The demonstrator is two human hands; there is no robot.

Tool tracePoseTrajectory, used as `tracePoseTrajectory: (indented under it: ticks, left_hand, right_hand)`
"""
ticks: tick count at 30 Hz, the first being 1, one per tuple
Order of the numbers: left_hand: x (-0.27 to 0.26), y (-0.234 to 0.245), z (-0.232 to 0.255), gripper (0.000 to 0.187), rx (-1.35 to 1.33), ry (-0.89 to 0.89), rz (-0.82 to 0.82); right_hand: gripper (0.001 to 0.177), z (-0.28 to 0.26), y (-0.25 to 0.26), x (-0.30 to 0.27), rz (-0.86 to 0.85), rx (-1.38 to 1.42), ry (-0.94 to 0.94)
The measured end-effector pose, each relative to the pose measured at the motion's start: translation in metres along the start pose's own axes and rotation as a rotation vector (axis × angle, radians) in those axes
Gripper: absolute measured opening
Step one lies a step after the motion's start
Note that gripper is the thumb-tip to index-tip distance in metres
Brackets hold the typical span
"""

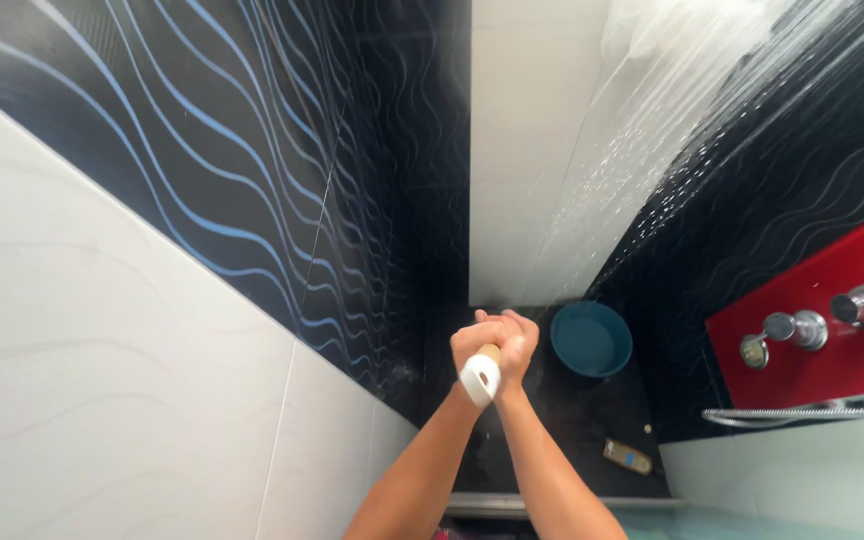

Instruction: The person mops the floor of a hallway and a bathroom using a mop, then sprays a liquid from a bottle onto the bathroom floor and continues mopping under a running shower.

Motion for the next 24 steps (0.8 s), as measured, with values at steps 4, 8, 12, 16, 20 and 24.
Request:
tracePoseTrajectory:
  ticks: [4,8,12,16,20,24]
  left_hand:
    - [0.042,-0.002,0.14,0.021,-0.094,-0.154,-0.096]
    - [0.013,0.015,0.118,0.023,0.158,-0.328,-0.171]
    - [-0.027,0.023,-0.002,0.012,0.283,0.203,-0.121]
    - [-0.079,0.018,-0.079,0.019,0.528,0.103,0.003]
    - [-0.082,0.005,-0.072,0.035,0.612,0.148,-0.036]
    - [-0.001,-0.013,0.066,0.029,0.317,-0.097,-0.058]
  right_hand:
    - [0.024,0.191,-0.008,0.011,0.073,0.71,-0.325]
    - [0.022,0.072,-0.029,0.02,0.172,2.265,-0.338]
    - [0.016,-0.067,-0.052,-0.009,0.124,3.027,-0.177]
    - [0.055,-0.171,-0.068,-0.03,-0.646,2.81,-0.022]
    - [0.043,-0.18,-0.061,-0.06,-0.379,3.467,-0.132]
    - [0.053,0.031,-0.042,0.006,0.53,3.58,-0.727]
Point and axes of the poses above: each hand's wrist, its own x-axis towards the middle knuckle, its own y-axis out of the back of the hand, z = x × y, the point moved 3 cm from there along x, towards the middle knuckle, and after that the axes turned 9 degrees about x, right-handed, at the moved point
